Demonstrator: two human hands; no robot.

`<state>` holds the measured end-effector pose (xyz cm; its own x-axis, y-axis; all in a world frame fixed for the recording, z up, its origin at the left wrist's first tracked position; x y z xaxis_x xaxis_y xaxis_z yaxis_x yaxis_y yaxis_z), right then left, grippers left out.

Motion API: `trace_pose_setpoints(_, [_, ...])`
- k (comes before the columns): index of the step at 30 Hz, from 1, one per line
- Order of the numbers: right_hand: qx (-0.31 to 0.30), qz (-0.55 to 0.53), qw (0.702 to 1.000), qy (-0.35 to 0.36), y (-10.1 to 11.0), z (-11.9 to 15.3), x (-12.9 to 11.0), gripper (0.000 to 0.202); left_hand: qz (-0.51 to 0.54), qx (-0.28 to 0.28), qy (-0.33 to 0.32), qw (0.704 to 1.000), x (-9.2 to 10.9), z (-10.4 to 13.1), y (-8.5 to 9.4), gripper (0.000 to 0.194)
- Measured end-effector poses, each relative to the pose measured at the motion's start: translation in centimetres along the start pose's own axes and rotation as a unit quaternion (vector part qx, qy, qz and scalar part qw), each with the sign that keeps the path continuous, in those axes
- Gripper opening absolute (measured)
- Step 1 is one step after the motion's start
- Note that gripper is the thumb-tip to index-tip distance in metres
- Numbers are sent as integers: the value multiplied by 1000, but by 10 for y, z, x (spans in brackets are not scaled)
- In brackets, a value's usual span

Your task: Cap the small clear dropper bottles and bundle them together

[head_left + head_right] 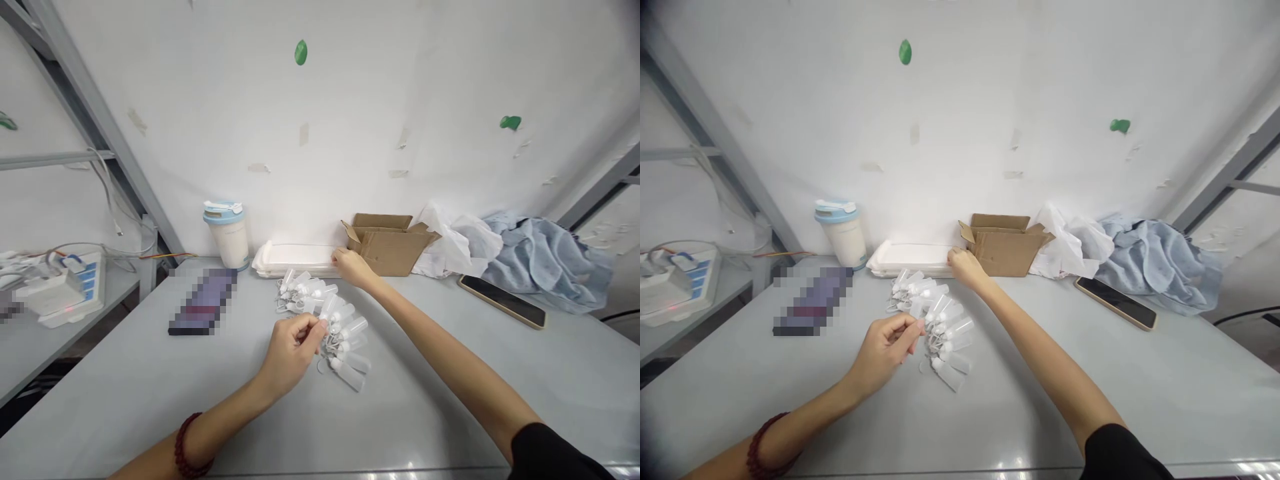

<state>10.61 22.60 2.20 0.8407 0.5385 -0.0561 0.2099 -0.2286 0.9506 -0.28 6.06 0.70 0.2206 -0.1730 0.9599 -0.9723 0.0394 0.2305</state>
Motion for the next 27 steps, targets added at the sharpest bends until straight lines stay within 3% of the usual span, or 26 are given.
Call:
trace_pose_setpoints(4, [47, 13, 999, -2, 7, 10, -4, 21, 47, 9, 30, 998, -7, -3, 2, 36])
trace_pose_setpoints(7, [94, 10, 995, 30, 12, 28, -9, 24, 146, 61, 86, 984, -18, -10, 14, 39])
trace_pose_setpoints(11, [283, -27, 946, 156, 42, 77, -20, 21, 237, 152, 126, 951, -26, -18, 38, 52])
trace_pose_setpoints(16, [344, -34, 908, 235, 61, 133, -17, 16, 288, 189, 119, 931, -25, -22, 50, 40])
trace_pose_setpoints(22, [381, -10, 903, 196, 82, 160, -1, 15, 301, 195, 113, 927, -27, -23, 52, 26])
trace_pose_setpoints(26, [383, -23, 919, 88, 97, 156, 17, 11, 258, 132, 120, 950, -25, -26, 45, 25])
trace_pose_setpoints(27, [368, -26, 926, 78, 98, 154, 18, 18, 245, 111, 126, 955, -25, -26, 41, 25])
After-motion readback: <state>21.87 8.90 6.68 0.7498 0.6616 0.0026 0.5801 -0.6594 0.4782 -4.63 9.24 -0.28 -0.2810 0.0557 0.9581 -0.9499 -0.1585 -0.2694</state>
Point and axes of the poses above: each hand's wrist, its own z-axis away from the middle knuckle, its own y-axis out of the back of the hand, x = y × z, the point moved 9 cm from there along -z, towards the middle knuckle, and after that the axes turned 1 degree about x, right-handed, at the moved point
